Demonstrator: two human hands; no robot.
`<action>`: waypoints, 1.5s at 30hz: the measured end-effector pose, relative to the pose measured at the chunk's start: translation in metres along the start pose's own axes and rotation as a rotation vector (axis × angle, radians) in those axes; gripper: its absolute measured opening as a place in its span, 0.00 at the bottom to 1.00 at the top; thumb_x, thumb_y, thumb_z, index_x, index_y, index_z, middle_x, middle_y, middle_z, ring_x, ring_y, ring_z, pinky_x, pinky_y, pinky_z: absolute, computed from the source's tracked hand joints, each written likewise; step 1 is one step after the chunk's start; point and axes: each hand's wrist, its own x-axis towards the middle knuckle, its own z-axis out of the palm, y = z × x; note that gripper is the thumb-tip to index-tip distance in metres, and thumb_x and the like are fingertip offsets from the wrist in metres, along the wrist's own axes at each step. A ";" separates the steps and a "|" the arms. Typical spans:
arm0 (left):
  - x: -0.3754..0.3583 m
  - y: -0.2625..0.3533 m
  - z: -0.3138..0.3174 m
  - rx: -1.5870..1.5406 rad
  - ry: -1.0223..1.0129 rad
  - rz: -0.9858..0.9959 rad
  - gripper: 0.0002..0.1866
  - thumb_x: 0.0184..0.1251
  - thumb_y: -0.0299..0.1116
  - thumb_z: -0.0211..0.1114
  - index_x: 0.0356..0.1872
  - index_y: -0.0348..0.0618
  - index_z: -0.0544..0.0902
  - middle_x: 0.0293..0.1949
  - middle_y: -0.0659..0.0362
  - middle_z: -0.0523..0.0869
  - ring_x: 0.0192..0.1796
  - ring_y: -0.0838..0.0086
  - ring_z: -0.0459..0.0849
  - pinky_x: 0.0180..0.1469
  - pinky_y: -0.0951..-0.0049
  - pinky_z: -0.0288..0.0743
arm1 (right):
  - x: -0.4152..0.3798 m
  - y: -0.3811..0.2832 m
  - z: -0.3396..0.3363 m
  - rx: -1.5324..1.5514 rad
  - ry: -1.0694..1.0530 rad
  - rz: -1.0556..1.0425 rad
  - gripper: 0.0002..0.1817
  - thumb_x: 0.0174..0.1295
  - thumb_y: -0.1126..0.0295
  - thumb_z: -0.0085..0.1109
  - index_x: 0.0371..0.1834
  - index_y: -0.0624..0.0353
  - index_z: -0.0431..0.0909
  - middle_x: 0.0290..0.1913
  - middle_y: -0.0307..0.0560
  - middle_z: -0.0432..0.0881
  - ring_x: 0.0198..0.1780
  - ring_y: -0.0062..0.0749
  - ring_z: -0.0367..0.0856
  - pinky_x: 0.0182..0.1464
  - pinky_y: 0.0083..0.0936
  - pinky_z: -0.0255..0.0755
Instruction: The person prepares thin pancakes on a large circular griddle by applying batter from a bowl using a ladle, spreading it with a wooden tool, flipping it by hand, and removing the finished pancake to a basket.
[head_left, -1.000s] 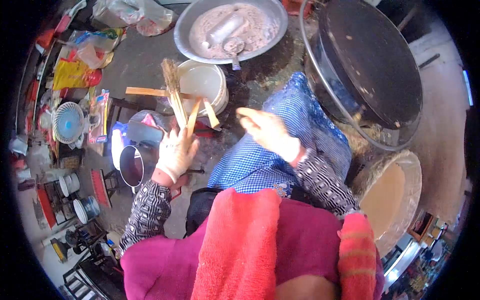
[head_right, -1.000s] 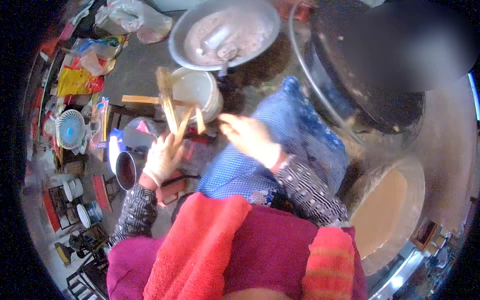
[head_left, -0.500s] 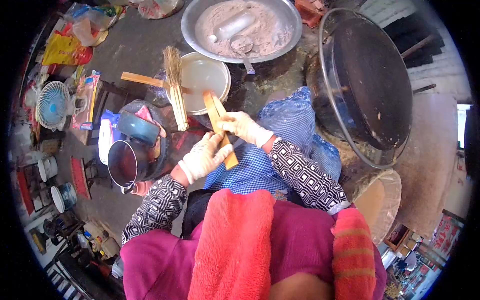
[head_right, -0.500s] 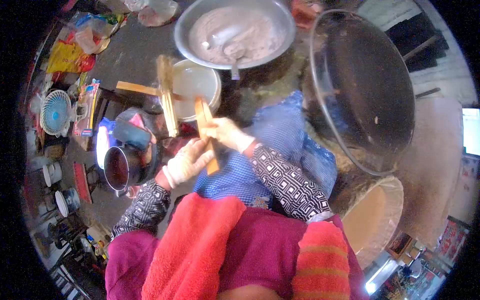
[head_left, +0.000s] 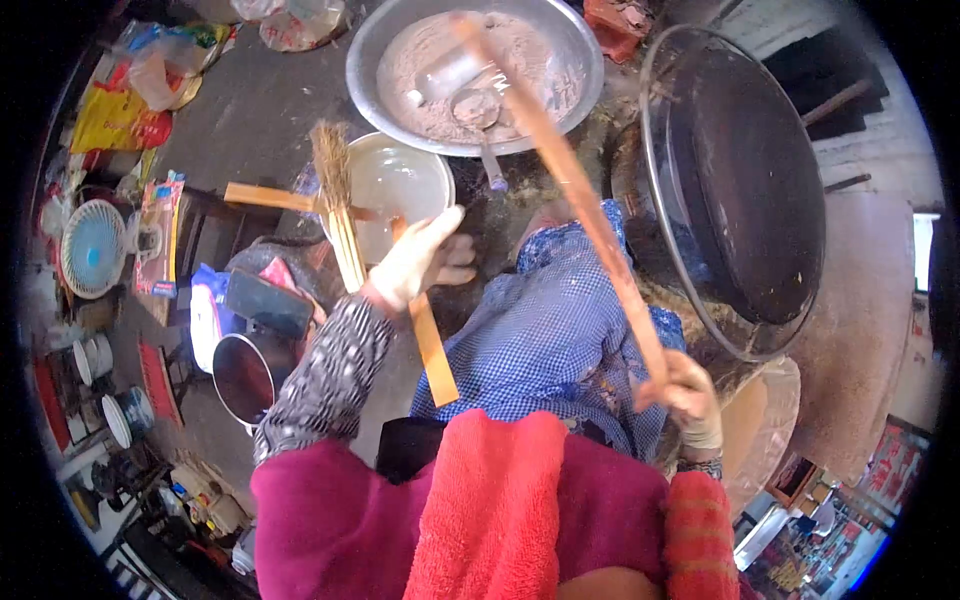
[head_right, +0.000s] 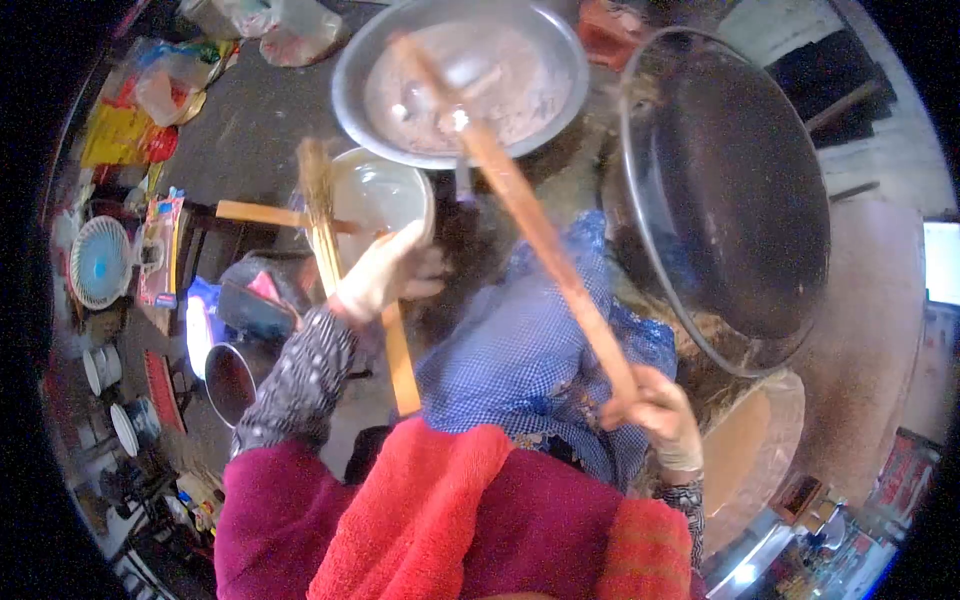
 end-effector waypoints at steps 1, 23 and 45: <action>0.033 0.006 0.011 -0.133 -0.046 -0.045 0.36 0.72 0.49 0.63 0.69 0.31 0.65 0.69 0.31 0.64 0.68 0.37 0.69 0.64 0.40 0.73 | 0.008 -0.003 0.017 -0.008 -0.026 0.105 0.25 0.63 0.67 0.61 0.61 0.71 0.71 0.31 0.51 0.85 0.26 0.37 0.84 0.29 0.31 0.81; 0.374 0.161 0.050 1.708 0.437 0.467 0.31 0.75 0.29 0.41 0.78 0.41 0.51 0.63 0.34 0.77 0.69 0.47 0.75 0.70 0.56 0.66 | 0.132 0.081 0.057 0.300 0.405 -0.036 0.06 0.74 0.68 0.49 0.40 0.59 0.72 0.15 0.36 0.69 0.10 0.21 0.64 0.12 0.20 0.59; 0.146 0.072 0.049 0.811 -0.068 -0.034 0.21 0.75 0.32 0.54 0.64 0.38 0.64 0.21 0.63 0.73 0.17 0.75 0.73 0.18 0.70 0.68 | 0.127 0.069 0.045 0.392 0.364 -0.014 0.08 0.75 0.67 0.47 0.41 0.60 0.71 0.17 0.35 0.69 0.11 0.18 0.65 0.11 0.20 0.64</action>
